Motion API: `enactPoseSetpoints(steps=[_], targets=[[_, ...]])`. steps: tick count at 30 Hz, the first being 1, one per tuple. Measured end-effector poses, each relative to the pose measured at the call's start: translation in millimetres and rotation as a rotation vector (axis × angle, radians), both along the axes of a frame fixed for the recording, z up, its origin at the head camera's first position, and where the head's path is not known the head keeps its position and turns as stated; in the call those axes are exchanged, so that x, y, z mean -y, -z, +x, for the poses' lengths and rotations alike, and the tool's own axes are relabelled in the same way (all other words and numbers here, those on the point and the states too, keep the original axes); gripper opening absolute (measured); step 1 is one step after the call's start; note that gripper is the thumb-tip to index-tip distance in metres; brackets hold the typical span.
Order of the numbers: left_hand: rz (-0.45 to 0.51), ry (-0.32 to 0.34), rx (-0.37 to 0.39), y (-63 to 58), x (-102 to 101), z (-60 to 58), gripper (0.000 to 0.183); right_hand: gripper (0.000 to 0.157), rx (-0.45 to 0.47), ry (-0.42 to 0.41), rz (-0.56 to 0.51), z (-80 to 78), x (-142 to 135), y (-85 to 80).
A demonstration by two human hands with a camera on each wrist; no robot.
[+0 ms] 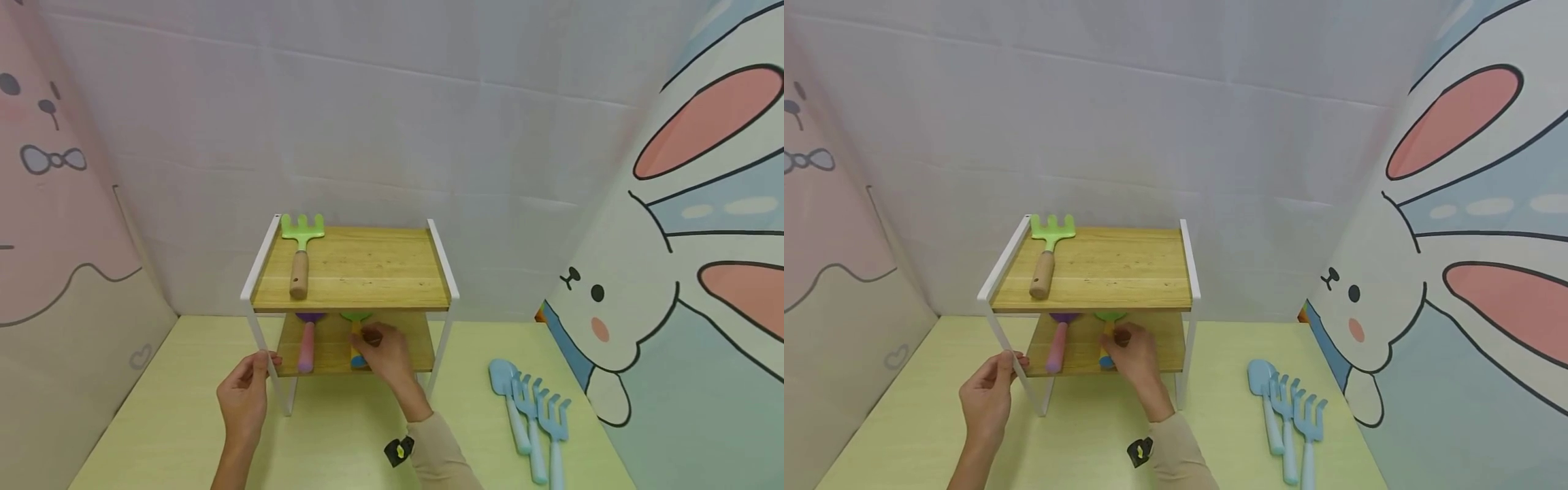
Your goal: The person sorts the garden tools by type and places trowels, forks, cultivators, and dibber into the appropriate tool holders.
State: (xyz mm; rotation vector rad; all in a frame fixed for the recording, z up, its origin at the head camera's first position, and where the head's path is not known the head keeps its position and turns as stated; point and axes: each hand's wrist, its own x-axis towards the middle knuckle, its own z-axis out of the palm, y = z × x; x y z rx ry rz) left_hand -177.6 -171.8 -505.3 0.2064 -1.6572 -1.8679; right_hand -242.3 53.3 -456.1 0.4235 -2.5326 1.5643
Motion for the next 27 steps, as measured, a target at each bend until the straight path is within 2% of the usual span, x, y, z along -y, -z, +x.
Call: enactPoseSetpoints(steps=[6, 15, 20, 24, 27], targets=[[0.015, 0.001, -0.008, -1.3, -1.3, 0.8, 0.027, 0.032, 0.007, -0.009, -0.026, 1.5, -1.4, 1.0], [0.007, -0.004, 0.015, -1.4, -1.9, 0.8, 0.029, 0.031, 0.117, -0.057, -0.188, 12.6, -11.1, -0.4], [0.012, -0.004, 0.026, -3.6, -2.2, 2.0, 0.030, 0.031, 0.105, -0.054, -0.174, 16.3, -18.0, -0.6], [0.035, 0.012, 0.016, -5.6, -2.4, 3.2, 0.029, 0.032, 0.064, -0.055, -0.143, 20.5, -25.0, -0.2], [0.053, 0.028, 0.005, -6.8, -2.2, 4.6, 0.028, 0.033, 0.071, -0.066, -0.139, 25.3, -31.7, 1.0]])
